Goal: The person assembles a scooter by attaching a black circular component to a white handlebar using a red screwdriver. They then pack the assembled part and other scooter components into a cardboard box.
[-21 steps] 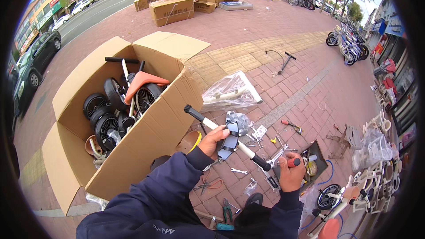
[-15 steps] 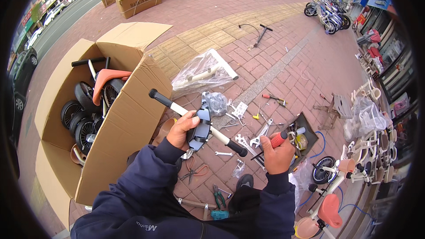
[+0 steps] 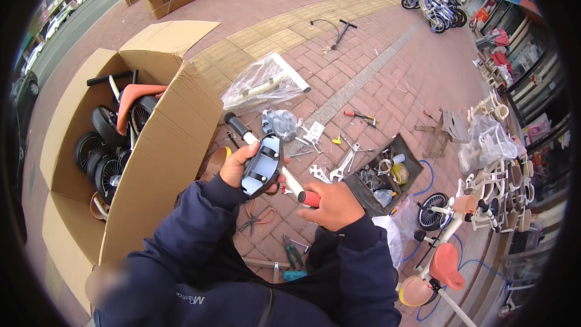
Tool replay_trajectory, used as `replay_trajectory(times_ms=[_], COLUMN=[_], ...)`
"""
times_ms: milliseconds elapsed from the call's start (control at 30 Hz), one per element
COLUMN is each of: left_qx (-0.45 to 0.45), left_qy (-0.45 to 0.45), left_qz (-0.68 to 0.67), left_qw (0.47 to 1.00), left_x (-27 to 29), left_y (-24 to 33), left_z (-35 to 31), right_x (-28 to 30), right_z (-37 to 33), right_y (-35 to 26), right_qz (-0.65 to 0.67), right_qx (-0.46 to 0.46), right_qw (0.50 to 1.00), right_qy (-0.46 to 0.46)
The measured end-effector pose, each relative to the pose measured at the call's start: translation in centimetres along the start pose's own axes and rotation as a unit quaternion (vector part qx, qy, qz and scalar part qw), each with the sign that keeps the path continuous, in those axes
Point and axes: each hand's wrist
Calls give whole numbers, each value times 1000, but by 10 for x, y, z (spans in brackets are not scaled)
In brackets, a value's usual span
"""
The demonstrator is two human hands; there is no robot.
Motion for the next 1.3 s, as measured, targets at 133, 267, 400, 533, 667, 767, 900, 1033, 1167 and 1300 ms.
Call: replay_trajectory(times_ms=[133, 267, 400, 533, 667, 767, 900, 1033, 1167, 1300], left_qx=[-105, -212, -217, -104, -66, -58, -52, -102, -254, -327], left_qy=[55, -35, -50, -70, -32, -23, -38, -51, -27, -7], left_qz=[98, 9, 4, 52, 84, 54, 72, 90, 204, 274], left_qw=[988, 977, 975, 991, 994, 997, 995, 989, 945, 904], left_x=[-6, -26, -49, -46, -29, -19, -10, -6, -5, -4], left_y=[22, 57, 37, -14, -65, -85, -86, -83, -88, -89], left_z=[-73, -140, -151, -129, -110, -107, -108, -109, -108, -109], right_x=[8, -8, -36, -56, -49, -39, -33, -39, -45, -48], right_z=[-53, -98, -122, -125, -138, -148, -147, -144, -147, -142], right_y=[-2, 1, 7, 14, 11, 0, -17, -34, -47, -47], right_qz=[-5, -113, -167, -205, -12, 114, 238, 293, 288, 282], right_qx=[35, 80, 144, 82, 87, 114, 121, 144, 169, 170], right_qw=[999, 990, 975, 975, 975, 917, 867, 807, 774, 772], right_qy=[33, 38, -8, -17, 202, 365, 421, 491, 537, 545])
Point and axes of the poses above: each hand's wrist, its own z-axis towards the middle knuckle, its own x-axis out of the back of the hand, y = z × x, and after that the axes turned 11 degrees about -x, right-handed
